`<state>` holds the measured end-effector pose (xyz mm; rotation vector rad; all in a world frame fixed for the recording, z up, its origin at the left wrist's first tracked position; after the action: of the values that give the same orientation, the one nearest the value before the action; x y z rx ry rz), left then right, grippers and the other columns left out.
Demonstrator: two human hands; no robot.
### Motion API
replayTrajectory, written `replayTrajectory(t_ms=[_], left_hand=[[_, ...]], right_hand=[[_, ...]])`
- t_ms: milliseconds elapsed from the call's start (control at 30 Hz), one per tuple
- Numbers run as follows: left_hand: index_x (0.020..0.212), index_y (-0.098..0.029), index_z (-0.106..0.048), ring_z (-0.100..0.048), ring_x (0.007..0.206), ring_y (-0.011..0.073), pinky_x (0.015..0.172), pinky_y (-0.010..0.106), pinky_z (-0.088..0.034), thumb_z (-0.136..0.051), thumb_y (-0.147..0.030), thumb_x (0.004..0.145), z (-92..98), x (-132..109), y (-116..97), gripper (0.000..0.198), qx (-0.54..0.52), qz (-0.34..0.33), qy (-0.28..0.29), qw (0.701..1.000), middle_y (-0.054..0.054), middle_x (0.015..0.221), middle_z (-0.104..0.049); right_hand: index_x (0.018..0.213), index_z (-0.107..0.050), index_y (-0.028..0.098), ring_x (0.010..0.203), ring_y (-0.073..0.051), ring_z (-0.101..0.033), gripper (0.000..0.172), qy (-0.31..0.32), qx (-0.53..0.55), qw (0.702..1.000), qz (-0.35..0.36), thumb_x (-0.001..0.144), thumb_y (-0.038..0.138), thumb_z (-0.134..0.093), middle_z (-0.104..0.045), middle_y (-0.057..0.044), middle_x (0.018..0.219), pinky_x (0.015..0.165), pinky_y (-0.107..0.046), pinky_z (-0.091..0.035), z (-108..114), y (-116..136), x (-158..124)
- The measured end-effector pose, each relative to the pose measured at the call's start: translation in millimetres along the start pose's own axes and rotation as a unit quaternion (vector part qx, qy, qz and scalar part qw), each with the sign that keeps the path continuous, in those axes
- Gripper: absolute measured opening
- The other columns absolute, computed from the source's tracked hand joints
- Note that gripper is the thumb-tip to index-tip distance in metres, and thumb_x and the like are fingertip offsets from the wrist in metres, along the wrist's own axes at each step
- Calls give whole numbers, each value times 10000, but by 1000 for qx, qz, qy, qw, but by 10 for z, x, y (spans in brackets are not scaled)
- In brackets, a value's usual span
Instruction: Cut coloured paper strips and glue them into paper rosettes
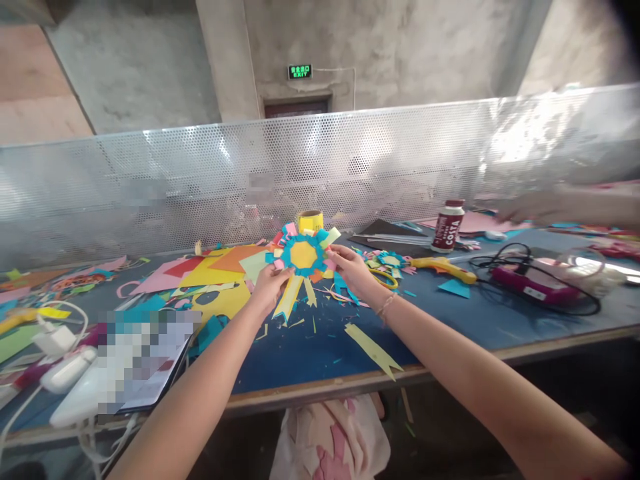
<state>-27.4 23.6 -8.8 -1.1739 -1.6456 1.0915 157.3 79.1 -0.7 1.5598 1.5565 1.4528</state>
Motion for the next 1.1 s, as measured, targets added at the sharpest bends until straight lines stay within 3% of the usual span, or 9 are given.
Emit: replayTrajectory(t_ms=[167,300,433,600,867,967,1100], left_hand=[[653,-179,-447,-503,436,78,420,190,-344,-805,-245,577,-9,-11,-28,371,22,-15,6,1000,-65,494,-504],[763,-157,-554,-593,541,109,533,216,-450,-784,-229,609,-31,-46,-91,286,-1,-15,27,1000,-26,600,-604],[892,-143,-616,-652,633,146,650,256,-512,-713,-185,682,-76,-117,-202,235,-31,62,86,994,31,733,-682],[850,-143,-610,-646,581,148,598,250,-517,-611,-185,763,-56,-140,-236,97,-72,155,111,979,46,704,-681],[823,-162,-613,-635,531,153,525,264,-521,-684,-234,707,100,17,-62,154,-79,199,57,975,37,716,-674],[810,-153,-614,-664,627,182,590,288,-544,-700,-241,686,114,33,-70,175,-104,184,59,976,62,764,-686],[844,-153,-619,-658,659,179,610,290,-542,-697,-266,700,135,38,-106,199,-136,142,16,980,54,751,-678]], right_hand=[[828,-669,212,634,-75,-514,289,36,-7,999,31,626,395,-763,-603,37,703,634,-227,-438,-34,23,-32],[863,-662,233,635,-74,-520,301,35,5,999,-2,640,411,-758,-599,40,742,586,-214,-461,-30,46,-64],[857,-649,242,629,-92,-551,331,39,34,998,-43,613,425,-778,-606,35,749,548,-232,-509,-33,63,-80],[809,-633,218,558,-70,-522,317,24,66,995,-78,591,374,-803,-563,50,650,499,-195,-501,-10,35,-46],[749,-587,183,476,-39,-430,259,34,48,992,-115,615,291,-780,-478,75,542,464,-160,-421,16,-1,-34],[749,-580,189,472,-46,-431,254,24,55,991,-118,609,283,-771,-474,78,531,461,-173,-413,29,3,-31],[765,-592,196,505,-61,-486,248,7,54,990,-128,597,256,-764,-537,61,576,489,-190,-441,44,3,-24]])
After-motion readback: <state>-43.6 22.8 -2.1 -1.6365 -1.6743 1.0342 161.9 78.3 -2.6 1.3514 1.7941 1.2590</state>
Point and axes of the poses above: each hand's wrist, its own x-axis towards the middle knuckle, its own z-axis out of the back of the hand, y = z × x, the point moved 2 cm from there along x, towards the middle knuckle
